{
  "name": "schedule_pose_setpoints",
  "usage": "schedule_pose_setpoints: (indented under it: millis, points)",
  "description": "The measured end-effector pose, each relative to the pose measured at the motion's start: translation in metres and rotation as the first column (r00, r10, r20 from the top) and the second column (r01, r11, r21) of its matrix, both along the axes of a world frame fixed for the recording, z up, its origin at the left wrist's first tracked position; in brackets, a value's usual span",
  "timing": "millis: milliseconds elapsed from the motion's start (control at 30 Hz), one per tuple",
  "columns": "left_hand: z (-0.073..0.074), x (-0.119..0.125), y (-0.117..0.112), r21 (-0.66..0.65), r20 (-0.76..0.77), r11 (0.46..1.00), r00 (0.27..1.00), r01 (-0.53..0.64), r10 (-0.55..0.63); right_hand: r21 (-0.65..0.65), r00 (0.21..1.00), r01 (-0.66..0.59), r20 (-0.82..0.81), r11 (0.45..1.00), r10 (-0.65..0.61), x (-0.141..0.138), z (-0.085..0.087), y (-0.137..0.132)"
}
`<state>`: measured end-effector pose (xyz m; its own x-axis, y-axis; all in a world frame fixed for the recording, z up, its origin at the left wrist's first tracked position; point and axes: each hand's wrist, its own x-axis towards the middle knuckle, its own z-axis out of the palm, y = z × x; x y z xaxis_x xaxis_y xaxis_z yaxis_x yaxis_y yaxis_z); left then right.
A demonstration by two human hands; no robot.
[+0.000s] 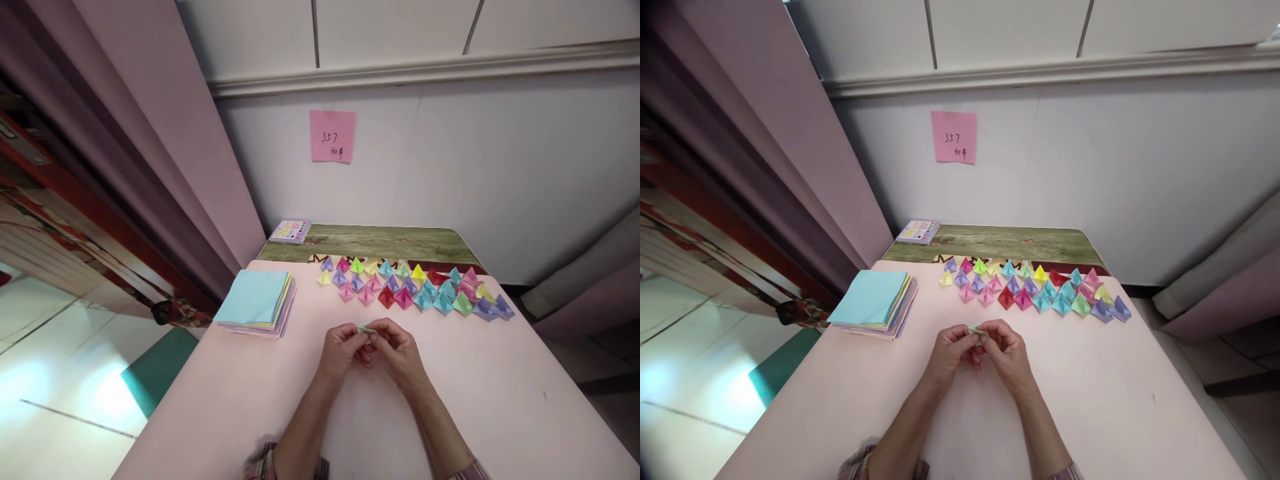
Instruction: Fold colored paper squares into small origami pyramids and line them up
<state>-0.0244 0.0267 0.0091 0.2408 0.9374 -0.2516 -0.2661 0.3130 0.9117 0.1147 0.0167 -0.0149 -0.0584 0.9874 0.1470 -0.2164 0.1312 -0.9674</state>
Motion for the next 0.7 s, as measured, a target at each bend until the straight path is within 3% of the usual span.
schedule_pose_setpoints:
  millis: [300, 533, 700]
  points:
    - [-0.004, 0.001, -0.004, -0.017, 0.152, 1.000, 0.988, 0.012, -0.009, 0.347, 0.925, 0.065, 0.332, 0.936, -0.187, 0.008, -0.006, -0.003]
    - [0.005, -0.005, -0.006, 0.050, 0.189, 0.992, 0.974, 0.114, -0.122, 0.405, 0.902, 0.066, 0.367, 0.912, -0.229, 0.012, -0.005, -0.007]
    - [0.006, -0.004, -0.003, 0.073, 0.117, 0.994, 0.989, 0.082, -0.091, 0.410, 0.871, 0.084, 0.413, 0.908, -0.267, 0.009, -0.002, -0.006]
